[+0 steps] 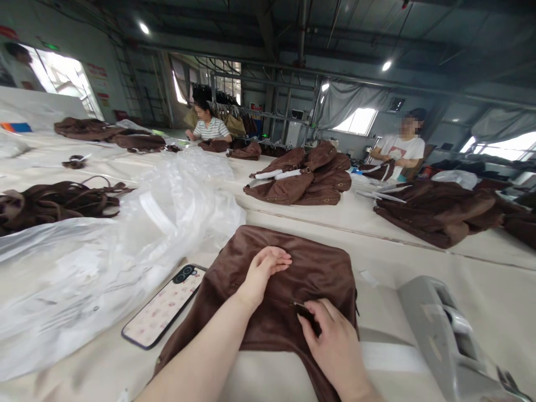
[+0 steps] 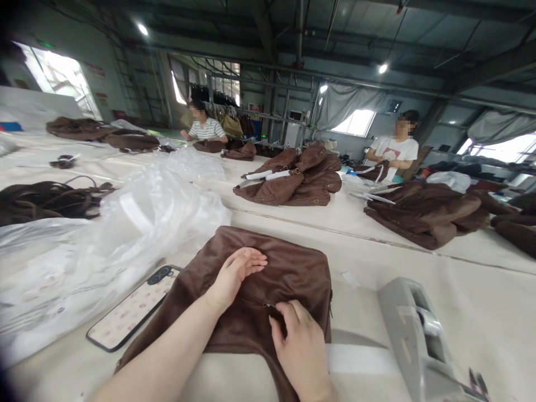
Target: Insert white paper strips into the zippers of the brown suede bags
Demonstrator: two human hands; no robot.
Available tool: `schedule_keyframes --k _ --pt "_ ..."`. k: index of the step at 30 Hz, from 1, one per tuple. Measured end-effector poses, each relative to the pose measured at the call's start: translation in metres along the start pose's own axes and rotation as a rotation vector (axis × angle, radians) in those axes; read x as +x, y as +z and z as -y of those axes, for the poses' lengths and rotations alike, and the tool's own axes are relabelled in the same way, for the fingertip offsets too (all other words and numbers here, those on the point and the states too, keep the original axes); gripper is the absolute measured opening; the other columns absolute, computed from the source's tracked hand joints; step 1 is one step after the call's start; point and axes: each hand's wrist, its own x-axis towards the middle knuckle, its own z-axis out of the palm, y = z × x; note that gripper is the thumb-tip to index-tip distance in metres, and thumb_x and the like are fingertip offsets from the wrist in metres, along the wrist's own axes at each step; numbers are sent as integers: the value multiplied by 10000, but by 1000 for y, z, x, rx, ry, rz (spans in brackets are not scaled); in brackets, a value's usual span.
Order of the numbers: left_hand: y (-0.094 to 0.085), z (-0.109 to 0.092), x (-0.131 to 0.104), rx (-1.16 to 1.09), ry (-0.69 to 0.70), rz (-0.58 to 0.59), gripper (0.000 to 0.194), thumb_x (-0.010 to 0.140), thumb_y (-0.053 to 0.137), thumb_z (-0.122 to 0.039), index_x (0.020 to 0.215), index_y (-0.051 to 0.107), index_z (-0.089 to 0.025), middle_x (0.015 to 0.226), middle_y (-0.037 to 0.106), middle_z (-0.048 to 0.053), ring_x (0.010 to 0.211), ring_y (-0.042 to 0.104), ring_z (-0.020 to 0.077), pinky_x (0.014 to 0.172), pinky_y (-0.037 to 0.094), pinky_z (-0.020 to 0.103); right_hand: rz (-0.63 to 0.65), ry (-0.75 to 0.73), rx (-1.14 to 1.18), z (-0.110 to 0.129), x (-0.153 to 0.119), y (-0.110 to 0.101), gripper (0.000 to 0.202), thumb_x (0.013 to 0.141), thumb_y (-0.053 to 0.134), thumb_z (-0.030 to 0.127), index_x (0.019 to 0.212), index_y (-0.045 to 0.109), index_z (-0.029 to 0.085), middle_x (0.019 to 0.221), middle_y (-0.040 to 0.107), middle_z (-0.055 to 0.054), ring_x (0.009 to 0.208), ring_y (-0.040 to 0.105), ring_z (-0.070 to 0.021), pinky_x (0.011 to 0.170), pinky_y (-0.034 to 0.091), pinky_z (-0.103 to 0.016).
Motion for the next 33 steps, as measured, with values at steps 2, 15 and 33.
schedule_keyframes --k 2,15,33 --pt "-1 1 2 -49 -25 -19 359 803 543 -483 861 573 -129 912 654 106 856 626 199 822 488 343 43 -126 -93 4 5 1 112 888 495 177 961 574 211 878 606 -27 804 602 -167 730 435 -283" --pt "1 26 4 133 5 -31 382 800 556 -521 822 622 -145 827 673 57 787 618 167 759 482 286 286 -546 -627 15 34 0 269 729 477 -31 895 585 151 794 601 -76 622 581 -209 507 453 -319" --pt "4 19 9 -48 -62 -25 445 725 626 -564 724 611 -119 745 669 80 709 626 161 720 490 295 370 -251 -399 -44 21 -63 248 841 407 55 994 534 203 898 617 -38 703 634 -171 653 492 -300"
